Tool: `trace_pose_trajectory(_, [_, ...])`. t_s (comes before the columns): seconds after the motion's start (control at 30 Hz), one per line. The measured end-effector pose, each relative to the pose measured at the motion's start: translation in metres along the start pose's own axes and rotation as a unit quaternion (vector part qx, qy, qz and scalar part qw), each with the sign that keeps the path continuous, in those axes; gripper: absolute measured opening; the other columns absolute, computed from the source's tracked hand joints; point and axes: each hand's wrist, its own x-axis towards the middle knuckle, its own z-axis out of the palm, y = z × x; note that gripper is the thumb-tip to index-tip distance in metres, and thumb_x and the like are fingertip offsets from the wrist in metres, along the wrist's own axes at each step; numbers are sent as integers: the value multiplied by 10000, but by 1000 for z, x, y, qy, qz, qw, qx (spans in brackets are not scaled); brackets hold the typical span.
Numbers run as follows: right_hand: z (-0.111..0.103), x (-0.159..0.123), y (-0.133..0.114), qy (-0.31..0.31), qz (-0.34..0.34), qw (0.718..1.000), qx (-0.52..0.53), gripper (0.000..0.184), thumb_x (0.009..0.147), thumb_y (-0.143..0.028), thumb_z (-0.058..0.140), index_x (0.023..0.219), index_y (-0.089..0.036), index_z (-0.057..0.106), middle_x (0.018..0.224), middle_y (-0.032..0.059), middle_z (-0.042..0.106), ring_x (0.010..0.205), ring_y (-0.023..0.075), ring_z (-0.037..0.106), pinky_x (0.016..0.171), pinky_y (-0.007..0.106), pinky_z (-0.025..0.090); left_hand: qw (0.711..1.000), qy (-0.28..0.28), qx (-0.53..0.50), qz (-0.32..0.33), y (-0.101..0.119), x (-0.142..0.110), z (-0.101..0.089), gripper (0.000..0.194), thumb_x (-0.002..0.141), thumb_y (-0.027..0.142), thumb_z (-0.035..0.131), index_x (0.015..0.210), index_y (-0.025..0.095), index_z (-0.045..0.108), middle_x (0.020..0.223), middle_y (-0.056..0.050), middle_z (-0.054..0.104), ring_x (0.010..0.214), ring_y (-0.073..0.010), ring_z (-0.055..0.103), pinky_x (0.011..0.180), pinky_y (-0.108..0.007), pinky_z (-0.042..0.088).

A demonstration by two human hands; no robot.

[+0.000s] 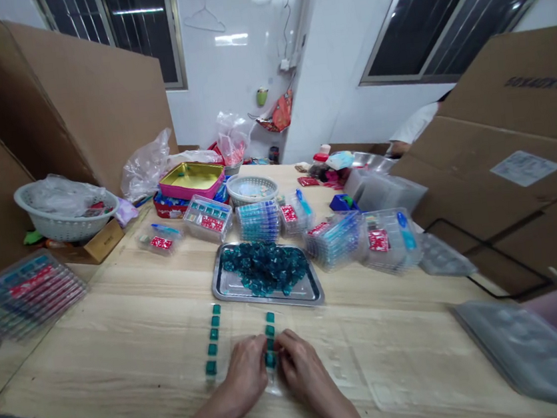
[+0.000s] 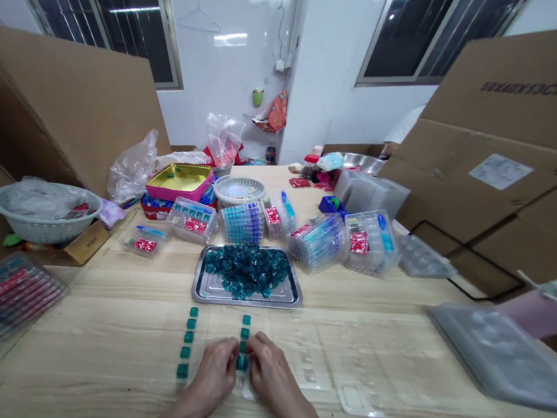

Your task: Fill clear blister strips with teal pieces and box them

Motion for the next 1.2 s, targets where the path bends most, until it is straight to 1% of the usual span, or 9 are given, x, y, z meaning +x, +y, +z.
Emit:
trace_pose_trajectory(0.2, [0,-1,-4,-55,-43,997,26,249,748,-19,448,767,-179,638,802,43,599,732,152,589,652,226,442,996,11,-57,-69,-6,6,-1,256,678,10,435,708,162,639,653,-16,606,667,-156,557,633,-240,378])
trace_pose_trajectory(0.4, [20,-6,2,-42,-98,994,-38,332,728,30,400,865,-148,644,825,90,613,711,172,598,605,237,456,994,28,-72,-71,-2,4,-3,262,644,-7,417,698,159,612,669,-24,599,700,-164,550,659,-244,380])
trace_pose_trajectory(0.5, [18,-7,7,-42,-96,995,-4,309,712,9,442,858,-165,651,827,74,627,737,175,609,626,237,464,993,38,-90,-70,0,0,-4,226,711,49,405,722,172,594,741,-38,621,769,-177,565,713,-258,389])
trace_pose_trajectory(0.6, [-1,2,19,-38,-49,994,90,201,707,-73,539,824,-184,660,767,28,640,653,145,605,580,204,450,992,25,-108,-55,0,-3,-4,150,755,142,436,754,182,580,695,-16,596,700,-166,554,662,-248,376])
trace_pose_trajectory(0.67, [-19,16,31,10,-4,995,101,131,747,-145,538,786,-176,659,696,16,636,590,137,586,548,205,432,993,7,-108,-37,0,-5,-3,104,708,148,489,756,184,574,637,12,554,640,-149,526,611,-232,349])
trace_pose_trajectory(0.8, [-47,58,53,93,83,992,-36,173,790,-176,485,740,-180,651,716,33,663,679,163,604,636,233,419,994,3,-98,-53,0,-2,2,107,639,111,508,703,183,553,583,37,493,595,-131,492,577,-219,318])
trace_pose_trajectory(0.9, [-48,87,61,95,164,974,-122,146,776,-200,506,751,-191,650,757,50,685,753,193,618,656,252,398,991,24,-91,-91,2,1,6,80,661,133,510,715,182,542,566,41,481,583,-133,489,578,-225,318])
trace_pose_trajectory(1.0, [-39,104,64,104,202,965,-129,117,740,-240,546,761,-176,642,733,82,680,760,233,618,626,276,387,990,40,-89,-99,4,2,9,78,668,138,514,731,182,532,585,38,497,594,-134,498,584,-228,321])
trace_pose_trajectory(1.2, [-40,99,71,127,207,968,-57,94,666,-207,572,751,-187,607,701,42,662,720,196,609,627,269,409,987,70,-110,-96,5,1,5,57,681,158,523,726,193,521,579,44,489,568,-129,487,566,-226,331])
